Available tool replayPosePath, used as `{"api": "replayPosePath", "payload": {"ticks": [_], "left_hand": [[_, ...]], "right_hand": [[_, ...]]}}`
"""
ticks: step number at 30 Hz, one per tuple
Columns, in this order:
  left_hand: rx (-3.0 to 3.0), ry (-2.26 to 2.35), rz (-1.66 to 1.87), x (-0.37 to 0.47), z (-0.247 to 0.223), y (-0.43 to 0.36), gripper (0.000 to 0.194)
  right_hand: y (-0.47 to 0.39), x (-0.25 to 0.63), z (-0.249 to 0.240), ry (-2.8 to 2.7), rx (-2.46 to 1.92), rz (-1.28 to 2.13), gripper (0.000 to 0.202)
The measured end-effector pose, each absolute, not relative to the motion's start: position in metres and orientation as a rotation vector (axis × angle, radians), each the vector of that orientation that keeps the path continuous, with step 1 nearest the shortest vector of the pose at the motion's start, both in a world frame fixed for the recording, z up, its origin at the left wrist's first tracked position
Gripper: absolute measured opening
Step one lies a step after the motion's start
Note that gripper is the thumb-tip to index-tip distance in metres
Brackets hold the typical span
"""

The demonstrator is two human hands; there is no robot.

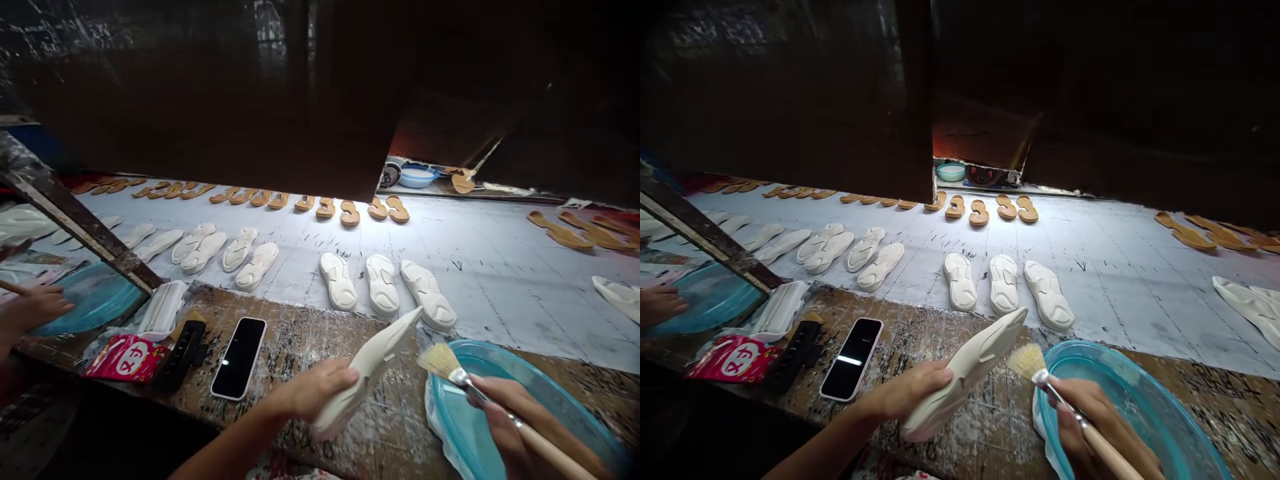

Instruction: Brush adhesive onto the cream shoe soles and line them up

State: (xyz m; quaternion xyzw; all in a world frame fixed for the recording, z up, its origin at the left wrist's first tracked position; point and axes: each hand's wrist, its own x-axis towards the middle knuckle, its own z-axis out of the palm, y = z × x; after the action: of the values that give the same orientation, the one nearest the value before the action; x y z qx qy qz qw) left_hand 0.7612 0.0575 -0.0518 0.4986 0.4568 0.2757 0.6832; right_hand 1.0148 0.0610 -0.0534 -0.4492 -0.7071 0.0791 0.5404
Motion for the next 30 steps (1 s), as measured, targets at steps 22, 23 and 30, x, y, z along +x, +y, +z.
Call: {"api": "replayPosePath", "payload": {"ticks": [22, 23, 30], "left_hand": [[0.920, 0.878, 0.558, 0.765, -0.030, 0.043, 0.049], [0.792, 0.857, 0.569, 0.764, -0.035, 0.043, 0.048], [0.462, 0.723, 0.647, 0.773, -0.049, 0.043, 0.043]], "right_hand": [[0.055, 1.000, -0.006, -1.959, -0.773, 0.330, 0.017], [0.058, 1.004, -0.007, -1.956, -0.767, 0.323, 0.017], [0.049, 1.011, -0.029, -1.936, -0.831, 0.292, 0.022]]}}
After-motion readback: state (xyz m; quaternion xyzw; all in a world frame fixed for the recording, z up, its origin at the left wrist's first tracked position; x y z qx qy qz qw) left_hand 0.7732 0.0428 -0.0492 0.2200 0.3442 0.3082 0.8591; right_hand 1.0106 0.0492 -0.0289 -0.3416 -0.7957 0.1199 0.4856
